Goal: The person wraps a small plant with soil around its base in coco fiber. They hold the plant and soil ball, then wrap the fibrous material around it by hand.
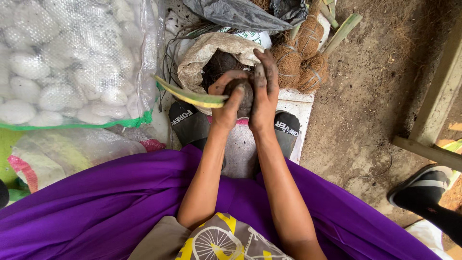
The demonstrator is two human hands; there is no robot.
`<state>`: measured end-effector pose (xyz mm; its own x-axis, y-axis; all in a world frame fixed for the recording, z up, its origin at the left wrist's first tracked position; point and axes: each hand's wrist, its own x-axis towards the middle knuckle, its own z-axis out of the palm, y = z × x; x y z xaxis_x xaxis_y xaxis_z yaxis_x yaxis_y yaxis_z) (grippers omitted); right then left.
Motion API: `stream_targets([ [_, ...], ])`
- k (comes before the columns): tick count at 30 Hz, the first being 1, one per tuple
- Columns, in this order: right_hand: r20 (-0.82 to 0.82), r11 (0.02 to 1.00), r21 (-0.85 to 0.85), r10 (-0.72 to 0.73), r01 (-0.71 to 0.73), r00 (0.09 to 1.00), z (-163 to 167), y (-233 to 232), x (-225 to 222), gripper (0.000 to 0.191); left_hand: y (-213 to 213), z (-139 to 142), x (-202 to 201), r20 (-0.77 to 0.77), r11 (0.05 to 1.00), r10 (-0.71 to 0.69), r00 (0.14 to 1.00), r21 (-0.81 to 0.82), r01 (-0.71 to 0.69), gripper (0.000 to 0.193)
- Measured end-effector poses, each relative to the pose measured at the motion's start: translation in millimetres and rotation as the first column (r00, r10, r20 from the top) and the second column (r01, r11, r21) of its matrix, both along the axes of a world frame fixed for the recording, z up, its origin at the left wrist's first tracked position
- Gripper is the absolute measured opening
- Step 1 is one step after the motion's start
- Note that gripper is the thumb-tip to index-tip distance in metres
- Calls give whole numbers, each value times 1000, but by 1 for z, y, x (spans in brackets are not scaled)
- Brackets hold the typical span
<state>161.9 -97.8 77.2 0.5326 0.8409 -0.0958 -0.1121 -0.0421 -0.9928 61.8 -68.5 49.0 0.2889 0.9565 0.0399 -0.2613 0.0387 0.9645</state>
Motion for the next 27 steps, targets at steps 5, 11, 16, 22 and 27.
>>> stream_targets([
  [5, -856, 994, 8, 63, -109, 513, -8, -1, 23, 75, 4, 25, -2, -18, 982, -81, 997, 172, 83, 46],
  [11, -785, 990, -52, 39, -128, 618, -43, -14, 23, 51, 4, 30, 13, -399, 882, 289, 870, 464, -80, 55],
  [16, -696, 991, 90, 136, -102, 705, -45, -10, 19, 45, 13, 14, 12, -350, 887, 309, 885, 442, -135, 63],
  [22, -149, 995, 83, -35, 48, 988, -28, -1, 18, 34, 2, -5, 33, 213, 886, 254, 943, -442, -139, 55],
  [27, 156, 976, 182, -146, 117, 977, -27, -9, -8, 37, -4, -12, 30, 487, 851, 272, 830, -525, 29, 44],
])
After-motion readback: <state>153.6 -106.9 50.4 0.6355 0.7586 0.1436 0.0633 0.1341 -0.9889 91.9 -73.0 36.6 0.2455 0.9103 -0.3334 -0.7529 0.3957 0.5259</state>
